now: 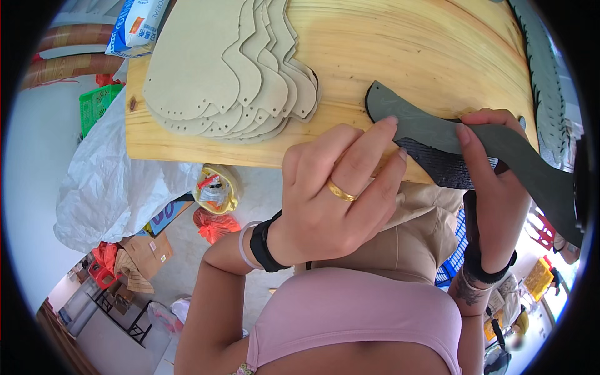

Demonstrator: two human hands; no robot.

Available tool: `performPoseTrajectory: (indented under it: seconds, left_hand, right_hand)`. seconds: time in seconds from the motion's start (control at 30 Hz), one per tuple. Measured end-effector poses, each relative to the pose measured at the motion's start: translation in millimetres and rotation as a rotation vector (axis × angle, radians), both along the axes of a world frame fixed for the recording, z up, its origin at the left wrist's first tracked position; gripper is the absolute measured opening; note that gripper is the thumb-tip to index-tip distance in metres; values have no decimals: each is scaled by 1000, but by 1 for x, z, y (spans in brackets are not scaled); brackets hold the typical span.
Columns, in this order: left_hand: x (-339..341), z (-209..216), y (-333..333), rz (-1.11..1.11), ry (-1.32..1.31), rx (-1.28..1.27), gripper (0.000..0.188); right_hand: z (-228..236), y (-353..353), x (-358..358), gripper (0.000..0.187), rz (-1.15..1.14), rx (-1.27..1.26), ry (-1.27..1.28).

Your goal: Peeling off protective paper from adhesive shoe upper components and stacking them.

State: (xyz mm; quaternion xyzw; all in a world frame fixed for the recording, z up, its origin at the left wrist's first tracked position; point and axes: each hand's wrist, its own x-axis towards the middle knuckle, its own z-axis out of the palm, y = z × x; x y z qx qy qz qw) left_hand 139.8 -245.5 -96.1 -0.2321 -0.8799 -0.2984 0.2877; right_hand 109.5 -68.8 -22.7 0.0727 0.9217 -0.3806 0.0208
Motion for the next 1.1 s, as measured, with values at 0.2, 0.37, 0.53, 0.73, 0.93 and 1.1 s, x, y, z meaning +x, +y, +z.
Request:
performPoseTrajectory:
  seconds: [0.2,0.37,0.53,0.73,0.93,1.1]
  left_hand:
    - [1,2,1,16,-33,1,29]
    - [1,3,-1,3,-50,-18,31]
    - [0,6,-2,-9,-64,-24,31]
    - [3,7,-2,50,-62,-27,33]
    - [13,15,-4,95,-215,-43,41]
    - [14,23,-5,88,-309,-34,42]
  right_hand:
    - [0,0,0,10,7,-21,21]
    - [1,3,-2,10,36,-49,14]
    - [3,3,-4,10,36,-59,10]
    - [3,4,-5,12,39,-87,3]
    - [4,5,-5,12,57,-67,22]
    - [5,5,-6,12,73,-62,28]
